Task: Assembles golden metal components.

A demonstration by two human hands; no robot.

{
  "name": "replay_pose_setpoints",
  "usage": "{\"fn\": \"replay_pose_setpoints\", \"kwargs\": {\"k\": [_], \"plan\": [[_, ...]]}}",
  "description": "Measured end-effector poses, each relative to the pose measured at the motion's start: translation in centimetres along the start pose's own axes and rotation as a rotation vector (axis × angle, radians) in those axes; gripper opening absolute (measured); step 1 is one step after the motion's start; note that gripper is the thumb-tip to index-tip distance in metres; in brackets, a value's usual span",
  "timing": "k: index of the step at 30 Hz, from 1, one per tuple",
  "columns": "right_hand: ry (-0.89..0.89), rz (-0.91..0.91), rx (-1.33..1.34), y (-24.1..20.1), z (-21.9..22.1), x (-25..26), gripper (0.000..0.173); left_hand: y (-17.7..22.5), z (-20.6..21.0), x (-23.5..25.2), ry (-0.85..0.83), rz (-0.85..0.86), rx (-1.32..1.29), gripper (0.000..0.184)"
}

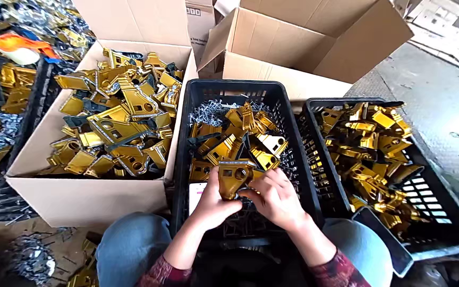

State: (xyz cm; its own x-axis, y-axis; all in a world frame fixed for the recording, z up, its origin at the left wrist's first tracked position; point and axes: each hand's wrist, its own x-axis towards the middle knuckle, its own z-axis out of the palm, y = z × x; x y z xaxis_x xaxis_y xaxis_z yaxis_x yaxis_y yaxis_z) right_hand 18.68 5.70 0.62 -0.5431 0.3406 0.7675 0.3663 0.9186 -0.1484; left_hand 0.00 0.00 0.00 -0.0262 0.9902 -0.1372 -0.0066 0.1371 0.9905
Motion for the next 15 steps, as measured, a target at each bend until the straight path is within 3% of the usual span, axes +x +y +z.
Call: {"fn": "replay_pose_setpoints", "kwargs": {"k": [2, 4, 7, 10, 13, 15], "plan": [[0.042, 0.004, 0.013, 0.1, 0.8, -0.6, 0.017, -0.2, 0.1, 0.0, 0.026, 0.014, 0.015, 0.098], [0.039, 0.125, 0.099, 0.2, 1.4, -0.8, 0.025, -0.2, 0.0, -0.1, 0.033, 0.007, -0.006, 0.101], [-0.125, 0.400, 0.484, 1.0, 1.5, -0.7, 0.070, -0.2, -0.2, -0.4, -0.009, -0.051, -0.052, 0.107], [-0.134, 0.605, 0.820, 1.0, 2.3, -1.2, 0.063, -0.7, -0.2, -0.4, -0.073, -0.130, -0.123, 0.111], [-0.189, 0.736, 0.840, 0.9, 2.3, -1.3, 0.062, -1.1, 0.6, -0.5, -0.068, -0.183, -0.236, 0.111], [-0.333, 0.853, 0.768, 1.2, 2.1, -1.2, 0.071, -1.9, 1.6, -0.5, -0.054, -0.168, -0.180, 0.108]]}}
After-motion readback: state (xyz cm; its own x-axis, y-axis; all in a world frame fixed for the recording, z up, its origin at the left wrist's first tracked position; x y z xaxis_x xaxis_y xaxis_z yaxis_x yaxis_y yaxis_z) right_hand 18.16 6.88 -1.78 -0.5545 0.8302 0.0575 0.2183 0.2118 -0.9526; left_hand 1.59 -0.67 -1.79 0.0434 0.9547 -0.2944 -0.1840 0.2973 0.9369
